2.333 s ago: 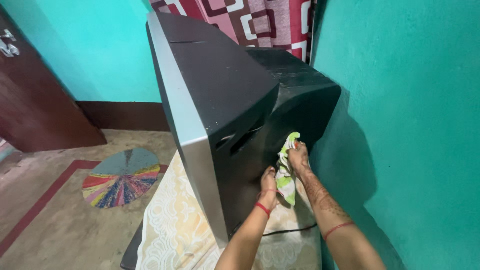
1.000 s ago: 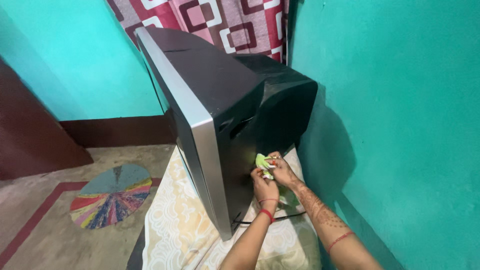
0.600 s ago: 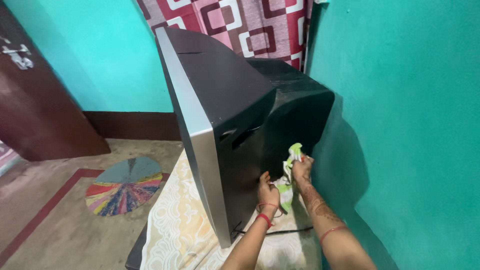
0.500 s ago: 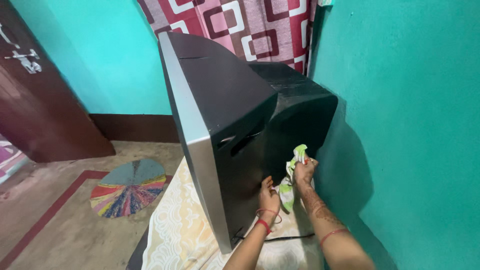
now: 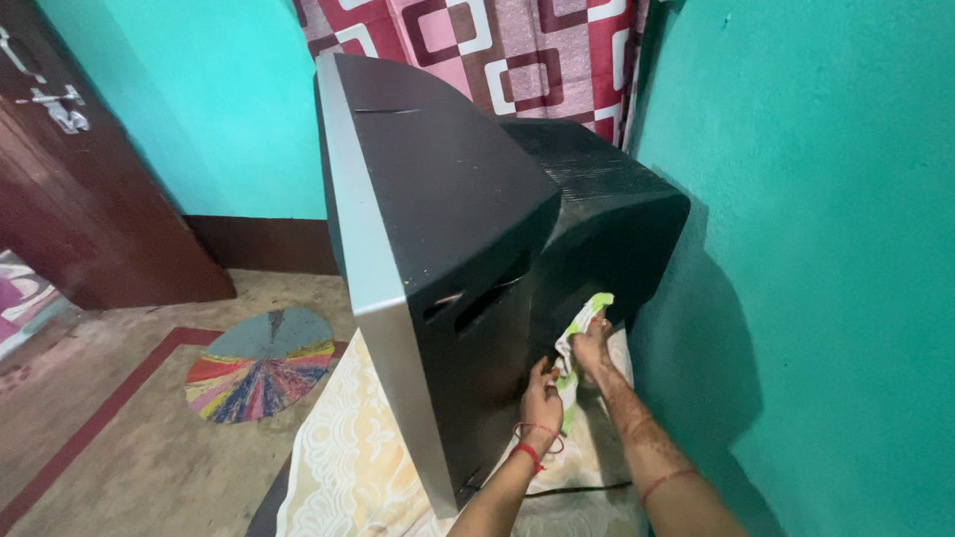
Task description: The person wipes the exterior surfaces of a CRT television set using a green cloth. They clean the sides, top, and back of the television, which is placed on a table covered with a patterned cloth.
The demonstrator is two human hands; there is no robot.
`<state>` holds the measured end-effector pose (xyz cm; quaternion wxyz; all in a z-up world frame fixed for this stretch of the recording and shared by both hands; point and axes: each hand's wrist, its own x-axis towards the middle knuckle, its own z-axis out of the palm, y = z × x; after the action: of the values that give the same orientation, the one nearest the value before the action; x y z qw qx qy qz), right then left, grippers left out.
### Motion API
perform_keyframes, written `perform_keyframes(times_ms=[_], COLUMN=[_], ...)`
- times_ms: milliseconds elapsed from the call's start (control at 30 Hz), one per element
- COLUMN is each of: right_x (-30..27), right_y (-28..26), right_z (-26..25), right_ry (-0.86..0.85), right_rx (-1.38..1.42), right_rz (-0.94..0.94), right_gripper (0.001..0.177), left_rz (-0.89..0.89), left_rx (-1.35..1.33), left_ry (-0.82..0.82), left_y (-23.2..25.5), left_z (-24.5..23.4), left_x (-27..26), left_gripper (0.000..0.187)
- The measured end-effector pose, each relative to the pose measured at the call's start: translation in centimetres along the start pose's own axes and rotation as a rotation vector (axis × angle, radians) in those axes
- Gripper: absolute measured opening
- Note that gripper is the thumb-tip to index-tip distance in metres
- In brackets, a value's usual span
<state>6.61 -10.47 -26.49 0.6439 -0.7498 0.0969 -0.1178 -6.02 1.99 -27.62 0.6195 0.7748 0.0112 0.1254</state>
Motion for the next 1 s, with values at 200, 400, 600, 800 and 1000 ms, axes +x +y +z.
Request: perform_keyframes(times_ms=[200, 400, 600, 800, 1000], right_x=[-2.5, -6.7, -6.6, -7.4, -10.5], right_y=[0.8, -2.8, 0.0, 3.3, 2.5], right_z=[1.4, 2.5, 3.0, 4.0, 3.3], right_ry=[-0.067, -0.056, -0.096, -0.155, -0.168], right_rx=[0.181, 0.008, -0.076, -0.022, -0.135], right_rz=[-0.048, 0.02, -0.166, -0.334, -0.456], right_gripper=[0.084, 0.083, 0.082, 0.078, 0.064], left_rz=[-0.108, -0.102, -0.157, -0.069, -0.11], left_rx=[0.06, -0.014, 0.054, 0.126, 0.168], left_ry=[-0.02, 0.003, 0.022, 0.076, -0.043], left_y=[1.2, 1.7, 2.7, 3.4, 4.6], left_z=[1.5, 0.9, -0.3, -1.5, -3.2], left_x=[-1.1, -2.0, -3.6, -5.2, -6.8], left_gripper=[0.069, 0.066, 0.073, 0.08, 0.086])
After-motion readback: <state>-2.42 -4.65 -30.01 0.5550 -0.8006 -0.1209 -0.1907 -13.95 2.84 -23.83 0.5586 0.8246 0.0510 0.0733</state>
